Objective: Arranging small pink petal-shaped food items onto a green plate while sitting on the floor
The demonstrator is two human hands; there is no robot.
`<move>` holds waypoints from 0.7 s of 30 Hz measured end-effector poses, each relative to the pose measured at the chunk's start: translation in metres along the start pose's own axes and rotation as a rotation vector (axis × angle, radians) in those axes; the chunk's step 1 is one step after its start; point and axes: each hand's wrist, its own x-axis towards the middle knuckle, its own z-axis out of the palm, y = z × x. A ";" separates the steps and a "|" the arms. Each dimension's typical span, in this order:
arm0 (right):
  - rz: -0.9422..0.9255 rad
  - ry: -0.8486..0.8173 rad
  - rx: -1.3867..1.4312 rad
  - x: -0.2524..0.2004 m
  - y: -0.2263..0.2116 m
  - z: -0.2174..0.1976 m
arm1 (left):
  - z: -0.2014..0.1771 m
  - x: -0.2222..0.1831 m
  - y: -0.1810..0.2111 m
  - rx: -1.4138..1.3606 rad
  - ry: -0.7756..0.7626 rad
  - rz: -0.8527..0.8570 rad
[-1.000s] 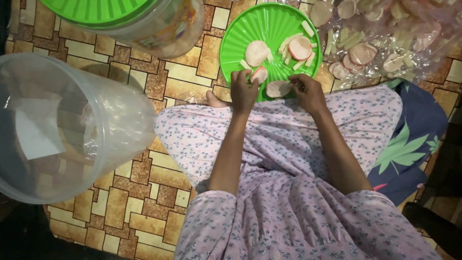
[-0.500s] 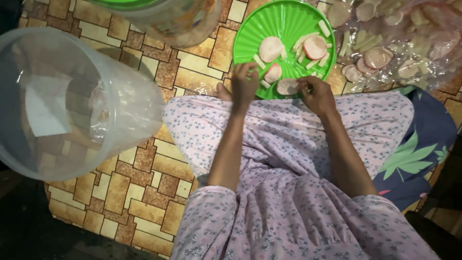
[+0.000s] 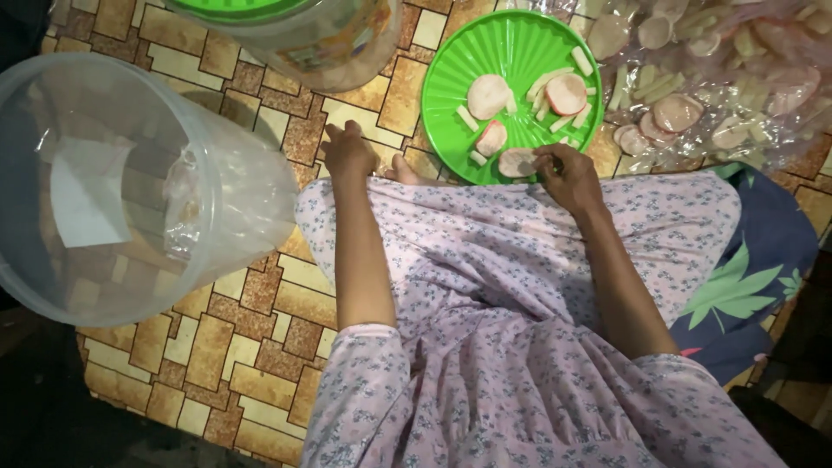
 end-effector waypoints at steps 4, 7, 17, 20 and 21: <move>-0.003 0.023 0.019 -0.002 0.000 -0.004 | 0.010 0.008 0.001 -0.040 -0.016 -0.011; -0.009 0.028 0.040 -0.002 -0.001 -0.004 | 0.038 0.037 -0.020 0.005 -0.050 -0.007; -0.021 0.015 0.009 -0.004 0.007 -0.002 | -0.051 -0.048 0.046 0.028 -0.009 -0.135; -0.011 0.019 0.026 -0.005 0.005 -0.002 | -0.019 -0.035 0.028 -0.135 0.539 0.192; 0.006 0.013 0.037 -0.004 0.004 -0.003 | -0.014 -0.031 0.028 -0.329 0.639 0.294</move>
